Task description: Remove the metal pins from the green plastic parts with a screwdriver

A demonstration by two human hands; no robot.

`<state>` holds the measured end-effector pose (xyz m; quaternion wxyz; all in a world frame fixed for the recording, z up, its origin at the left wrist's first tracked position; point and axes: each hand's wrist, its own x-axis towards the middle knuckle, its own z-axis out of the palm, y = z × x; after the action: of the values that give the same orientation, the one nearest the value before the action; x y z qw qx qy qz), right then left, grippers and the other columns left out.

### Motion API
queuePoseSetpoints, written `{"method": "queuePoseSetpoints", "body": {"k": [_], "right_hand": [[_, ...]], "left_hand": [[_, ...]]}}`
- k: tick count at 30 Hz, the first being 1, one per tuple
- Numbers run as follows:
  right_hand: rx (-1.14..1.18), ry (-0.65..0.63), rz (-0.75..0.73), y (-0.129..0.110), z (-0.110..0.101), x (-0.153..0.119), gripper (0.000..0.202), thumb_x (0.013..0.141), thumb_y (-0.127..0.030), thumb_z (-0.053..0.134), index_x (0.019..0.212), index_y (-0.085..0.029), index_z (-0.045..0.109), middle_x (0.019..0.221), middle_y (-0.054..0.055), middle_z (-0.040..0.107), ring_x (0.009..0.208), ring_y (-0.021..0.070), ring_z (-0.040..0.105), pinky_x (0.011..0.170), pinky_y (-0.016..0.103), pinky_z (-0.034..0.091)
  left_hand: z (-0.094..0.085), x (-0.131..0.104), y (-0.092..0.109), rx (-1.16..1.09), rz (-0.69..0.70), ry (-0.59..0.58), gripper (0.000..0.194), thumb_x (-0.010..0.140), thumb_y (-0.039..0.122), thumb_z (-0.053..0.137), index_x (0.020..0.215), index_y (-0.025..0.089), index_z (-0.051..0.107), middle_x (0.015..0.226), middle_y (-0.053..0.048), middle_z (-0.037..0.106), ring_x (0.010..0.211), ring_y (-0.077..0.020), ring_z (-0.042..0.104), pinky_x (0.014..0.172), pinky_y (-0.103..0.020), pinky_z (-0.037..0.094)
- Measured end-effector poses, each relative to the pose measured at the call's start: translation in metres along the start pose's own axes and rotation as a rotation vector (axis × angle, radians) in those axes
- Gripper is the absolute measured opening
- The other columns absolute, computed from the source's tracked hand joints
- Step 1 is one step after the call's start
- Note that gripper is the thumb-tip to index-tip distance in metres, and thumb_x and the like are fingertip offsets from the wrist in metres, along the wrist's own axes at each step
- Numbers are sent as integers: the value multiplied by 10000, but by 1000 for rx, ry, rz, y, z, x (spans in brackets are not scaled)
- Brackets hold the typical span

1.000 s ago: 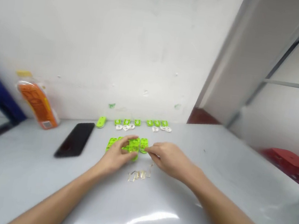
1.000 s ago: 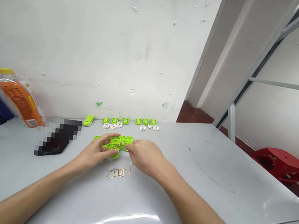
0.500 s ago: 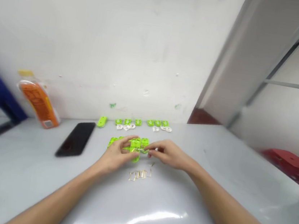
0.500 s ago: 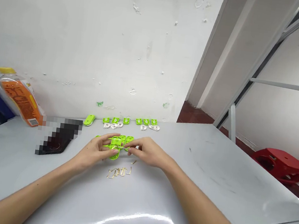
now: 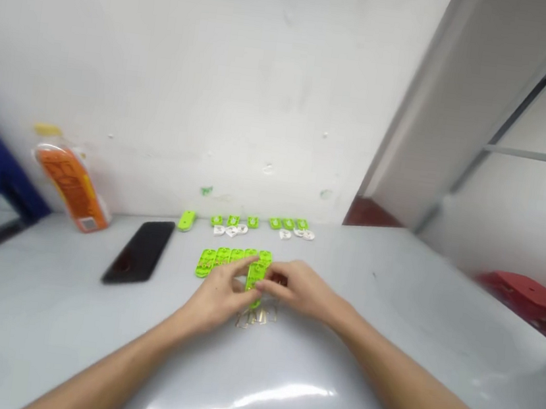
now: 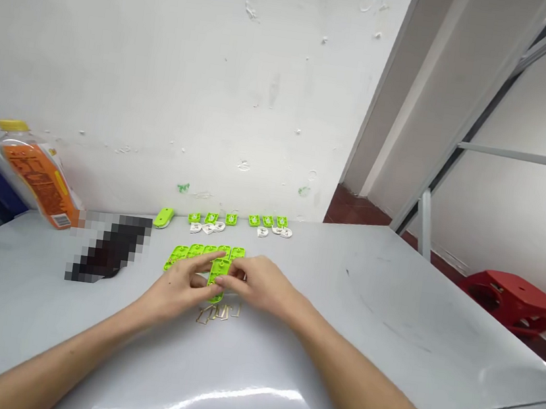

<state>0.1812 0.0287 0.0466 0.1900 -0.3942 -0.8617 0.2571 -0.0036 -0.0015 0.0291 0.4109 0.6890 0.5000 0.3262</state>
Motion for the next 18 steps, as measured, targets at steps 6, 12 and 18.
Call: {"method": "queuePoseSetpoints", "body": {"k": [6, 12, 18], "right_hand": [[7, 21, 29, 4, 7, 2, 301, 814, -418, 540, 661, -159, 553, 584, -23, 557, 518, 82, 445, 477, 208, 283], [39, 22, -7, 6, 5, 4, 274, 838, -380, 507, 684, -158, 554, 605, -22, 562, 531, 83, 453, 487, 207, 304], [-18, 79, -75, 8, -2, 4, 252, 855, -362, 486, 720, -168, 573, 625, -16, 569, 537, 89, 456, 509, 214, 327]], "left_hand": [[5, -2, 1, 58, 7, -20, 636, 751, 295, 541, 1354, 197, 366, 498, 74, 511, 440, -109, 463, 470, -222, 358], [4, -2, 3, 81, -5, 0, 637, 747, 331, 556, 1342, 184, 382, 506, 67, 521, 451, -111, 458, 489, -230, 373], [6, -2, 5, 102, 30, -27, 572, 750, 328, 558, 1291, 181, 443, 500, 66, 521, 440, -106, 470, 474, -219, 371]]}}
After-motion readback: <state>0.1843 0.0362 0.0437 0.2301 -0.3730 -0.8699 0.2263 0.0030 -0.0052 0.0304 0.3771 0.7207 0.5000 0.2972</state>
